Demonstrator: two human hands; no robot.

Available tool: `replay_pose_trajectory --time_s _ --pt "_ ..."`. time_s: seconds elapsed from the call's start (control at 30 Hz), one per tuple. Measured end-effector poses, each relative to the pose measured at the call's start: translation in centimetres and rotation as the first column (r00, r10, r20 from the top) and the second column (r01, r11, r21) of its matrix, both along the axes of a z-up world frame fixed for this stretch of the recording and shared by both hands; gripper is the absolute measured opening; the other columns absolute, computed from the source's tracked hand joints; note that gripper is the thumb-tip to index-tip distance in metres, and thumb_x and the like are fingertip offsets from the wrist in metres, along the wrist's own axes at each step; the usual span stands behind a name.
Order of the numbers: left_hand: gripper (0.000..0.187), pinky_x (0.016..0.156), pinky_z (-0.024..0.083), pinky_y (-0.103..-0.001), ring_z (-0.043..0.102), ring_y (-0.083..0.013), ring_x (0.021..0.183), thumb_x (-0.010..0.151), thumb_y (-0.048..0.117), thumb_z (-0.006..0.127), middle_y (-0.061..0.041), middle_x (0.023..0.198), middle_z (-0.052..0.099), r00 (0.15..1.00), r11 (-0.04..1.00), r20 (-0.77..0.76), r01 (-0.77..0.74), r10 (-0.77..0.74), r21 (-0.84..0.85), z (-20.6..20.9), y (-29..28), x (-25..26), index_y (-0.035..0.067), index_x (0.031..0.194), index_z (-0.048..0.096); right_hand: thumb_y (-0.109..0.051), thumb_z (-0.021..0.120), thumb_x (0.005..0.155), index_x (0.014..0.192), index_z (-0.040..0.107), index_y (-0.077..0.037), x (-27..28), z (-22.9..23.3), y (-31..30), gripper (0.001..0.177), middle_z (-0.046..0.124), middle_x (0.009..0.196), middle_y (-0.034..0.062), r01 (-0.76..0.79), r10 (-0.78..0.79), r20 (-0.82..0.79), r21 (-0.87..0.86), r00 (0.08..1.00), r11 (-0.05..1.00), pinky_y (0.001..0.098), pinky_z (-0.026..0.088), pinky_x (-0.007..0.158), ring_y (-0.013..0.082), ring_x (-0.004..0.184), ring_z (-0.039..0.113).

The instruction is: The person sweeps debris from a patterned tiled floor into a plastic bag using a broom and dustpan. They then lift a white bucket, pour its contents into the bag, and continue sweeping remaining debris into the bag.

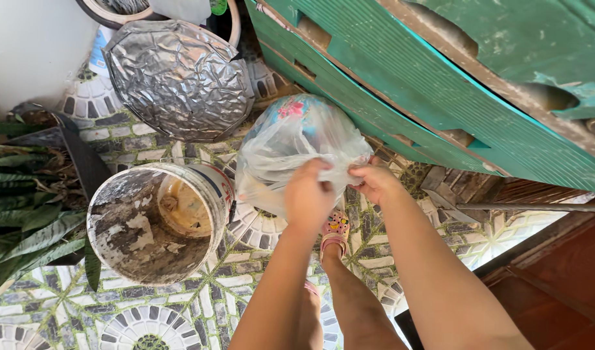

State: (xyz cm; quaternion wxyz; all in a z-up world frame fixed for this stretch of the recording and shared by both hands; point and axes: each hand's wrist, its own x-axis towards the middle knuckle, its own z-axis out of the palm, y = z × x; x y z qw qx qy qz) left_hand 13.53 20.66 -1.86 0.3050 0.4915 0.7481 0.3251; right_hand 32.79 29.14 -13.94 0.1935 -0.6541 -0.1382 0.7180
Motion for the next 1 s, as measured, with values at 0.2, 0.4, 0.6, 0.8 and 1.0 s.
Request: replay_pose_trajectory --time_s 0.2,0.4,0.6,0.8,1.0 --pt "0.085 0.100 0.047 -0.046 0.055 -0.0424 0.120 0.063 -0.006 0.073 -0.024 0.137 0.047 0.889 0.877 0.024 -0.447 0.458 -0.175 -6.2 -1.8 -7.9 0.001 0.142 0.041 0.010 0.069 0.075 0.126 0.056 -0.015 0.0 2.2 0.6 0.058 0.069 0.113 0.0031 -0.181 0.174 0.108 0.060 0.979 0.982 0.0444 0.054 0.086 0.0202 0.105 0.069" --pt "0.084 0.114 0.044 -0.037 0.052 -0.0369 0.136 0.067 -0.001 0.076 -0.018 0.148 0.050 0.984 0.975 0.065 0.172 -0.164 -0.139 -9.9 4.6 -6.6 0.022 0.145 0.057 0.007 0.072 0.076 0.122 0.067 -0.006 1.1 1.7 0.5 0.048 0.073 0.108 0.0055 -0.492 0.448 0.238 0.179 0.862 0.852 0.0326 0.054 0.082 0.0168 0.099 0.068" --pt "0.107 0.104 0.049 -0.039 0.056 -0.0323 0.126 0.056 0.000 0.087 -0.012 0.145 0.047 0.790 0.704 0.128 0.596 -0.599 -0.385 -2.6 7.6 -1.2 0.027 0.150 0.043 0.006 0.073 0.071 0.126 0.065 -0.006 1.6 1.5 0.9 0.057 0.069 0.110 0.0037 -0.506 0.500 0.086 0.218 0.862 0.835 0.0326 0.053 0.087 0.0170 0.101 0.065" --pt "0.035 0.095 0.055 -0.041 0.065 -0.0286 0.114 0.078 0.020 0.083 -0.005 0.122 0.065 0.781 0.741 -0.074 0.553 -0.620 -0.381 -3.2 7.6 1.1 0.021 0.112 0.072 -0.010 0.073 0.076 0.129 0.062 -0.009 1.6 4.2 1.6 0.054 0.068 0.115 0.0044 -0.558 0.557 0.038 0.063 0.830 0.828 0.0357 0.046 0.088 0.0158 0.105 0.062" --pt "0.017 0.090 0.057 -0.044 0.068 -0.0316 0.109 0.086 0.015 0.072 -0.011 0.115 0.071 0.802 0.780 -0.168 0.471 -0.573 -0.413 -8.0 8.0 2.6 0.014 0.103 0.076 -0.018 0.081 0.078 0.133 0.057 -0.010 1.9 8.7 2.1 0.060 0.066 0.121 0.0038 -0.591 0.501 0.447 0.080 0.741 0.803 0.0362 0.048 0.094 0.0156 0.113 0.062"
